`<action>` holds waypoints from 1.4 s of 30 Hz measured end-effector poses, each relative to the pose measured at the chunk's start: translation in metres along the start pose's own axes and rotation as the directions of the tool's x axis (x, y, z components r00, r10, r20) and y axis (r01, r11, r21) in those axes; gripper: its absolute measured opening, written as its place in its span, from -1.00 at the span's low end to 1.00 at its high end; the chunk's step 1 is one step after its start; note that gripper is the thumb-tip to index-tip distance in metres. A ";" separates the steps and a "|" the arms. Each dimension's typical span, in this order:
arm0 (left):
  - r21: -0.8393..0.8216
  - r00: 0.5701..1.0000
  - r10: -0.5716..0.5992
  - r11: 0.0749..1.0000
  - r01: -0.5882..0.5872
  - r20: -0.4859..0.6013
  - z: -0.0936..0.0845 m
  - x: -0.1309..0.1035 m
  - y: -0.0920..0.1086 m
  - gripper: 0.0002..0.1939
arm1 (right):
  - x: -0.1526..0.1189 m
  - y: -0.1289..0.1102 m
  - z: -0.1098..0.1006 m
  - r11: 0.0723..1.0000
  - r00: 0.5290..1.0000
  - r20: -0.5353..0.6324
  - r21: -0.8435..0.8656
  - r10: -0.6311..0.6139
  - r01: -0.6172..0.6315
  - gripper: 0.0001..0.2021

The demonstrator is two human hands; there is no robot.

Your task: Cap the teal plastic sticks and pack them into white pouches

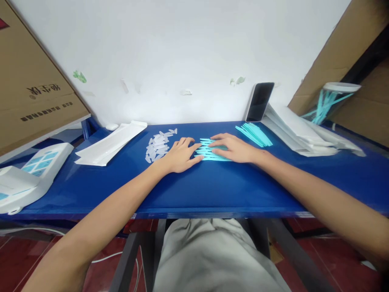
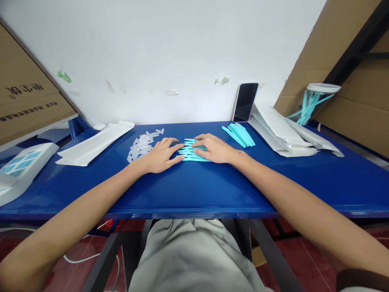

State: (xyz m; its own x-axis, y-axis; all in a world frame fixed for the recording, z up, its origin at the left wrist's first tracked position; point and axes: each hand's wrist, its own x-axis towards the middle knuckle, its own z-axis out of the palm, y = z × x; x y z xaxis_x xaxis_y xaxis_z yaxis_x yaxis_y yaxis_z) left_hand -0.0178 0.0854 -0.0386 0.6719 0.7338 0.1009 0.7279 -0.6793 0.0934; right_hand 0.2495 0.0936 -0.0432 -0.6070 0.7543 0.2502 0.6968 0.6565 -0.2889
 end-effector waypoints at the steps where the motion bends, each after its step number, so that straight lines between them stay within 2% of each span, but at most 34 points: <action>1: 0.000 1.000 -0.002 1.000 0.002 0.003 0.000 0.000 0.000 -0.31 | 0.000 0.000 0.000 1.000 1.000 0.005 0.000 -0.005 0.005 -0.50; 14: 0.018 1.000 0.008 1.000 -0.007 -0.013 0.000 0.000 -0.001 -0.32 | -0.003 -0.008 -0.007 1.000 0.994 0.106 -0.003 0.006 -0.005 -0.41; 18: -0.006 0.999 0.018 1.000 -0.018 -0.034 0.001 0.000 -0.002 -0.35 | -0.004 -0.007 -0.010 1.000 0.995 0.096 -0.013 0.012 -0.010 -0.32; 28: -0.041 0.999 -0.010 0.999 0.008 -0.051 0.004 0.001 -0.004 -0.40 | -0.001 -0.009 -0.005 0.999 0.993 0.116 0.011 0.034 -0.036 -0.26; 42: -0.045 0.999 -0.044 0.998 0.043 -0.029 0.004 0.003 -0.003 -0.38 | -0.001 -0.002 0.005 0.999 0.998 0.058 -0.047 0.000 0.002 -0.33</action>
State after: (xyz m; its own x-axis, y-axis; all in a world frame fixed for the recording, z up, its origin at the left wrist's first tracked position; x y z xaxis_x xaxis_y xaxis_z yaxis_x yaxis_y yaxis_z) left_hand -0.0175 0.0892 -0.0424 0.6350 0.7623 0.1257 0.7489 -0.6473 0.1423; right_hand 0.2467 0.0908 -0.0479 -0.6279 0.7532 0.1960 0.7125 0.6576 -0.2447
